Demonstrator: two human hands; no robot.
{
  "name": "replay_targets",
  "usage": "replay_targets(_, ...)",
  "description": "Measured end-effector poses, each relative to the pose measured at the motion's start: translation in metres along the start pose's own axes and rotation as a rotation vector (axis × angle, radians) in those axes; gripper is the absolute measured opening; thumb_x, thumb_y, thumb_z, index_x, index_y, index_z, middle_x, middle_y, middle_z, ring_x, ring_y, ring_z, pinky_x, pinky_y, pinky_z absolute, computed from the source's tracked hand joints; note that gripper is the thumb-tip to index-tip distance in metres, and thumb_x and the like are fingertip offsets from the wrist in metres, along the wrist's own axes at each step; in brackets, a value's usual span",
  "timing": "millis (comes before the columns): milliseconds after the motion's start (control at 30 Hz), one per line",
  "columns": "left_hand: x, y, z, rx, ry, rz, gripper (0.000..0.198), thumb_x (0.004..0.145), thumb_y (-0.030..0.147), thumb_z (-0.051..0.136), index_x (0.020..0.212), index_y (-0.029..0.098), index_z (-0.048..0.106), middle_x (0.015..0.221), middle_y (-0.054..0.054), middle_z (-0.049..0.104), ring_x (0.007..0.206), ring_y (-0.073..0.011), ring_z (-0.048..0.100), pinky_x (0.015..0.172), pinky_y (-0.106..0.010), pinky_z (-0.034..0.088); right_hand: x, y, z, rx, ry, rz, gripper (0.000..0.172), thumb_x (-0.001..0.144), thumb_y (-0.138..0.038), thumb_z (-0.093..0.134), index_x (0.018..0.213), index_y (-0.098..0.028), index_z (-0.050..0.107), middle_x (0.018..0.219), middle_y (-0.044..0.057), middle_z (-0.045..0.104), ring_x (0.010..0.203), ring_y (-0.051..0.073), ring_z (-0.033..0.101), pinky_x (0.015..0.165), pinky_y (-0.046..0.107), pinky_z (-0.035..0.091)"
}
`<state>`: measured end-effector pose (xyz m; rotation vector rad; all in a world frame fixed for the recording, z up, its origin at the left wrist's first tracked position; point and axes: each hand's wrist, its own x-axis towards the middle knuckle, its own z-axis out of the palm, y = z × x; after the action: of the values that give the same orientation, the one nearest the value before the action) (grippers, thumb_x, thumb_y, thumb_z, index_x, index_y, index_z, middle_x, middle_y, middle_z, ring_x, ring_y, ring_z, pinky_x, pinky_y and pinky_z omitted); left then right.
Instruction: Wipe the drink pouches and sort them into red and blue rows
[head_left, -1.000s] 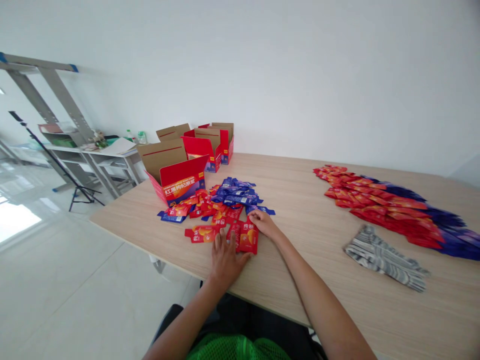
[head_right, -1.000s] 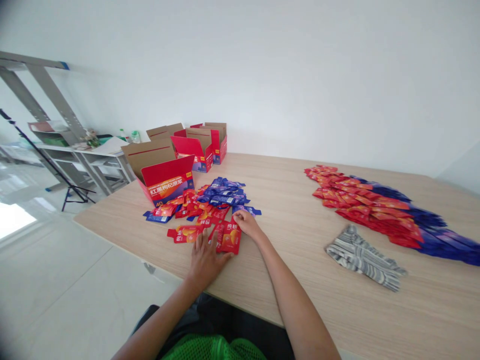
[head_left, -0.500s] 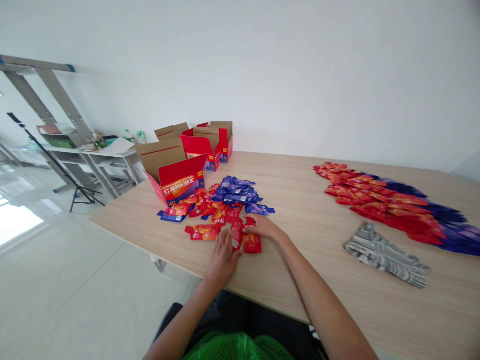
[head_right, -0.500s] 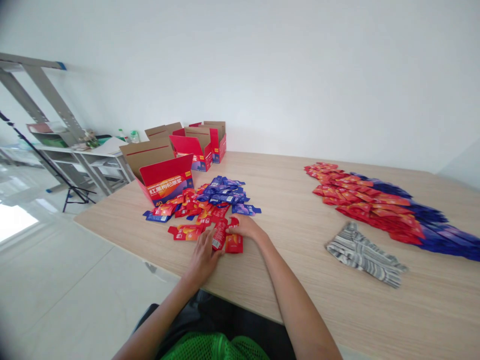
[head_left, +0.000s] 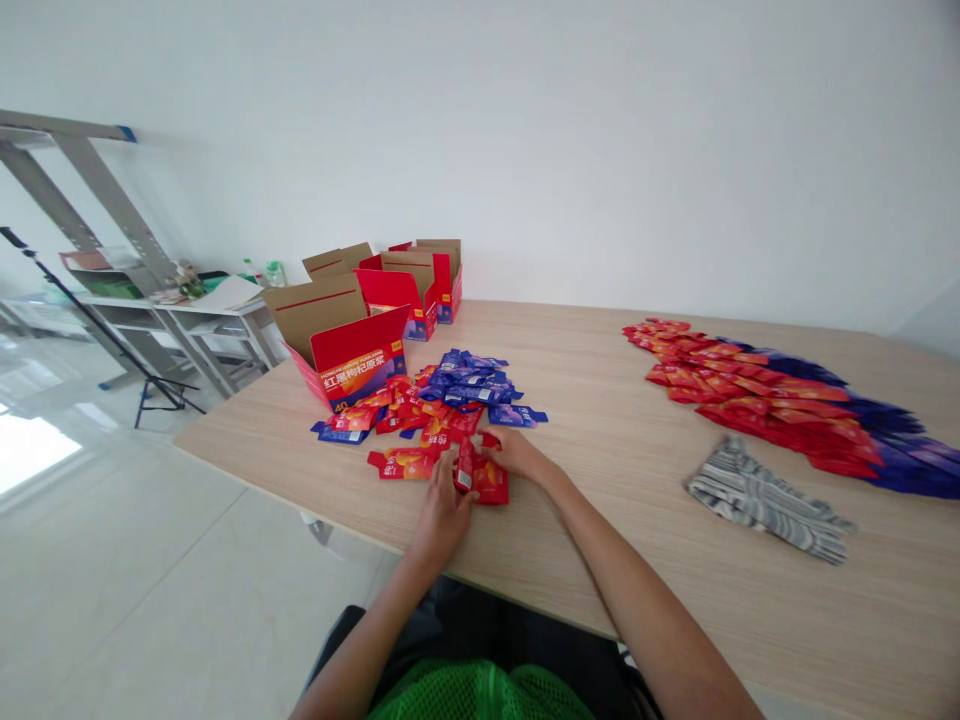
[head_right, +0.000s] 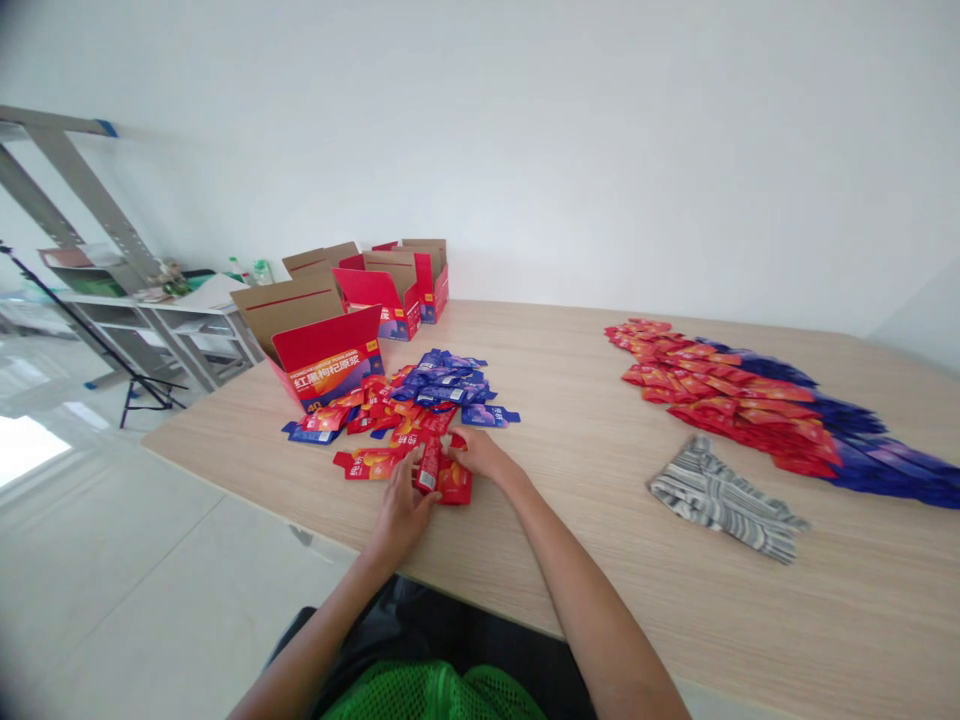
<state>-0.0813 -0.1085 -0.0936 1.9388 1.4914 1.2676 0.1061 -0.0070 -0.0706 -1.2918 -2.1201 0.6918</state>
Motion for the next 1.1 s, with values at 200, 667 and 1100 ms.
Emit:
replay_targets(200,0.003,-0.004,0.000,-0.114,0.038,-0.039,0.064,0.079,0.016,0.064,0.139,0.021,0.043,0.131,-0.012,0.061,0.117,-0.0261,0.062,0.099,-0.046,0.053,-0.017,-0.019,0.026,-0.154,0.188,0.076,0.040,0.099,-0.043,0.051,0.131,-0.021,0.062,0.121,0.020,0.067,0.114,0.033,0.059,0.099,0.046,0.043)
replay_targets(667,0.002,0.001,-0.001,-0.208,0.028,-0.044,0.061,0.078,0.009,0.061,0.136,0.022,0.046,0.122,-0.009,0.065,0.104,-0.0221,0.065,0.094,-0.043,0.055,-0.024,-0.024,0.016,-0.006,0.058,-0.318,0.032,0.082,-0.012,0.061,0.110,-0.023,0.070,0.138,0.011,0.050,0.130,0.027,0.049,0.109,0.044,0.042)
replay_targets(1100,0.006,0.003,-0.014,-0.468,0.087,0.000,0.050,0.083,0.041,0.075,0.126,0.022,0.058,0.133,-0.012,0.058,0.127,-0.0294,0.055,0.106,-0.045,0.047,-0.019,-0.024,0.000,0.182,0.239,-0.364,0.032,0.097,-0.049,0.056,0.092,-0.023,0.074,0.107,0.010,0.069,0.100,0.023,0.066,0.091,0.038,0.052)
